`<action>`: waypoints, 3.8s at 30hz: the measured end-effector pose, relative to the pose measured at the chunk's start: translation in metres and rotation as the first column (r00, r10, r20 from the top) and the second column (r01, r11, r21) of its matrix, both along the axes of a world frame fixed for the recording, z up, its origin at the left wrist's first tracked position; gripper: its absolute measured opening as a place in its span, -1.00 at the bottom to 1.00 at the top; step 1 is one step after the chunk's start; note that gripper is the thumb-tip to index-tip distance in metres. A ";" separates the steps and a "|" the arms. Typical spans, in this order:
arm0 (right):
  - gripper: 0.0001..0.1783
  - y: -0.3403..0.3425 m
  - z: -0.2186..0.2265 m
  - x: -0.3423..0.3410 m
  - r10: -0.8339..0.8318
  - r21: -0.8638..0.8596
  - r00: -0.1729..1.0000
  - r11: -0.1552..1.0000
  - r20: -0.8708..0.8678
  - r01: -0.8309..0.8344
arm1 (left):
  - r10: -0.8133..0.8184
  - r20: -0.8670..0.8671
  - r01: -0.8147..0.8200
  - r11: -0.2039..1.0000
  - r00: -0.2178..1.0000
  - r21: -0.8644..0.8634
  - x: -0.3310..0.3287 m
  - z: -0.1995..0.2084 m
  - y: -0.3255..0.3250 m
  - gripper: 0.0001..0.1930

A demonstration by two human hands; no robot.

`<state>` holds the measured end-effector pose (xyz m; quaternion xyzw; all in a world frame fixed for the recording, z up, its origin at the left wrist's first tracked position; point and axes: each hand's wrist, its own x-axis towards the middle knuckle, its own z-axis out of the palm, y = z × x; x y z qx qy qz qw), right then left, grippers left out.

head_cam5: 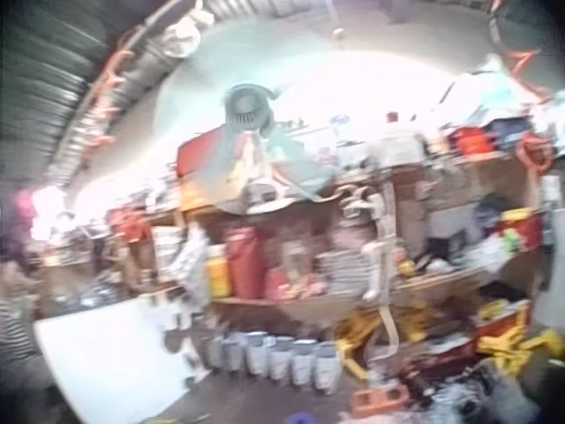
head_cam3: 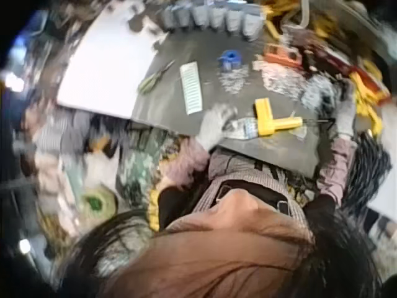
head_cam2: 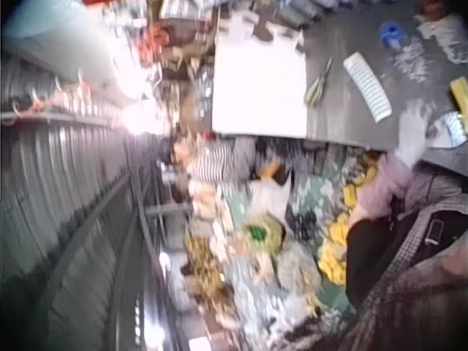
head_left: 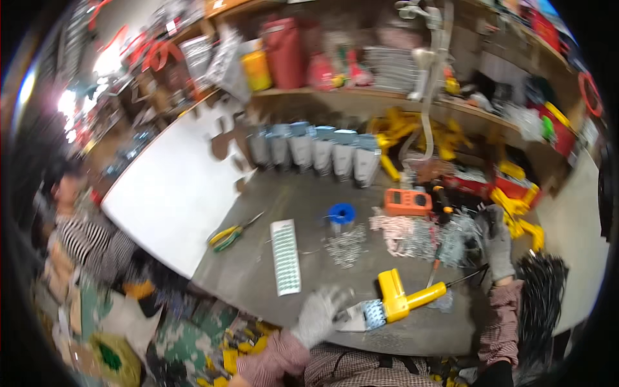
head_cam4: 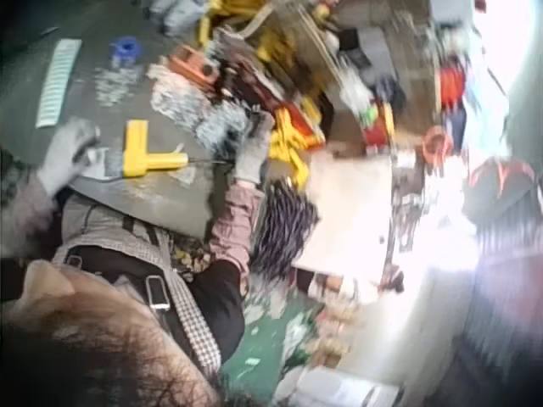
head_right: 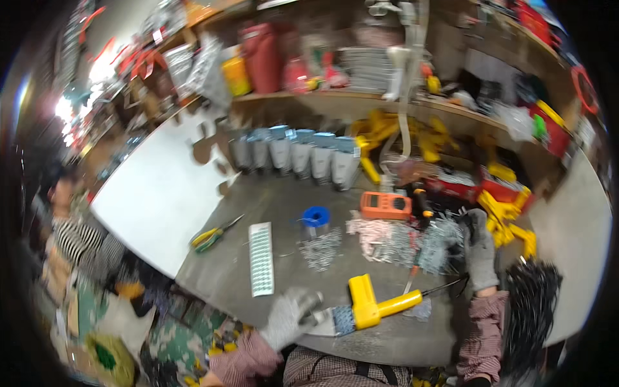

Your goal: The person solders wires onto a metal component using a soldering iron, fits the parts into a plastic casing, and fastens the assembly together with an electric screwdriver.

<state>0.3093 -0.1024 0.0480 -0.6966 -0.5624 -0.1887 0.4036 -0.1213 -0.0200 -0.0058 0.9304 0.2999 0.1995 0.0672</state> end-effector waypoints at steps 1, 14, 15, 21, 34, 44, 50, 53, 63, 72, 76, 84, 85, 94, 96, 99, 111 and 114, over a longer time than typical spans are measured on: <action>-0.55 0.019 0.026 -0.021 0.072 -0.048 0.997 0.996 -0.040 -0.074 | 0.000 0.318 0.027 0.996 0.948 -0.080 -0.013 0.005 0.034 -0.60; -0.70 0.180 0.047 -0.034 0.315 -0.728 0.924 0.683 0.218 -0.061 | 0.570 0.043 -0.548 0.805 0.820 -0.227 -0.062 -0.036 0.200 -0.06; -0.70 0.179 0.050 -0.042 0.308 -0.765 0.933 0.641 0.186 -0.059 | 0.555 0.021 -0.533 0.807 0.831 -0.254 -0.063 -0.034 0.199 -0.06; -0.71 0.207 0.040 -0.056 0.248 -0.788 0.942 0.615 0.228 0.029 | 0.538 -0.078 -0.544 0.825 0.839 -0.157 -0.051 -0.008 0.203 -0.11; -0.54 0.160 0.040 -0.266 0.685 -0.047 0.659 0.681 -0.310 -0.730 | 0.076 0.552 0.002 0.990 0.831 -0.139 -0.042 0.111 0.127 0.06; -0.68 0.134 0.059 -0.298 0.745 0.394 0.578 0.667 -0.333 -0.632 | 0.331 0.714 0.191 0.817 0.617 -0.544 -0.037 0.119 0.077 -0.71; -0.65 0.124 0.060 -0.290 0.567 0.241 0.820 0.788 0.074 -0.567 | 0.321 0.637 -0.004 0.895 0.701 -0.446 -0.027 0.114 0.067 -0.71; -0.69 0.123 0.056 -0.288 0.564 0.212 0.822 0.797 0.073 -0.566 | 0.273 0.508 -0.146 0.950 0.817 -0.275 -0.025 0.109 0.065 -0.72; -0.88 0.169 0.012 -0.262 0.562 0.188 0.738 0.825 -0.373 -0.533 | 0.349 0.404 -0.279 0.934 0.845 -0.223 -0.041 0.081 0.175 -0.73; -0.70 0.137 0.021 -0.260 0.567 0.078 0.813 0.824 -0.137 -0.561 | 0.367 0.547 -0.028 0.847 0.753 -0.531 -0.009 0.067 0.108 -0.81; -0.67 0.133 0.024 -0.270 0.523 0.078 0.846 0.852 -0.106 -0.518 | 0.373 0.579 0.068 0.798 0.725 -0.599 -0.009 0.086 0.087 -0.78; -0.73 0.121 0.022 -0.271 0.556 0.090 0.808 0.831 -0.197 -0.549 | 0.314 0.533 0.026 0.845 0.786 -0.535 -0.014 0.082 0.079 -0.79; -0.74 0.121 0.023 -0.272 0.563 0.087 0.807 0.826 -0.176 -0.557 | 0.224 0.558 -0.042 0.946 0.799 -0.320 -0.014 0.079 0.079 -0.78; -0.78 0.131 0.018 -0.266 0.573 0.118 0.778 0.818 -0.259 -0.563 | 0.054 0.320 -0.148 0.950 0.946 0.275 -0.002 0.090 0.080 -0.81; -0.86 0.141 0.011 -0.260 0.604 0.212 0.573 0.768 -0.554 -0.604 | 0.012 0.353 0.004 0.999 0.935 -0.044 -0.006 0.089 0.100 -0.79; -0.86 0.146 0.008 -0.252 0.487 0.191 0.350 0.760 -0.800 -0.621 | 0.296 0.420 -0.080 0.885 0.858 -0.458 -0.037 0.056 0.166 -0.61; -0.81 0.084 -0.045 -0.149 0.493 -0.380 0.821 0.728 -0.288 -0.570 | -0.215 -0.084 0.187 0.947 0.973 -0.260 -0.009 -0.003 -0.032 -0.22; -0.70 0.080 -0.019 -0.120 0.795 -0.428 0.476 0.307 -0.376 -0.850 | -0.176 -0.100 0.148 0.958 0.979 -0.244 -0.004 0.015 -0.018 -0.25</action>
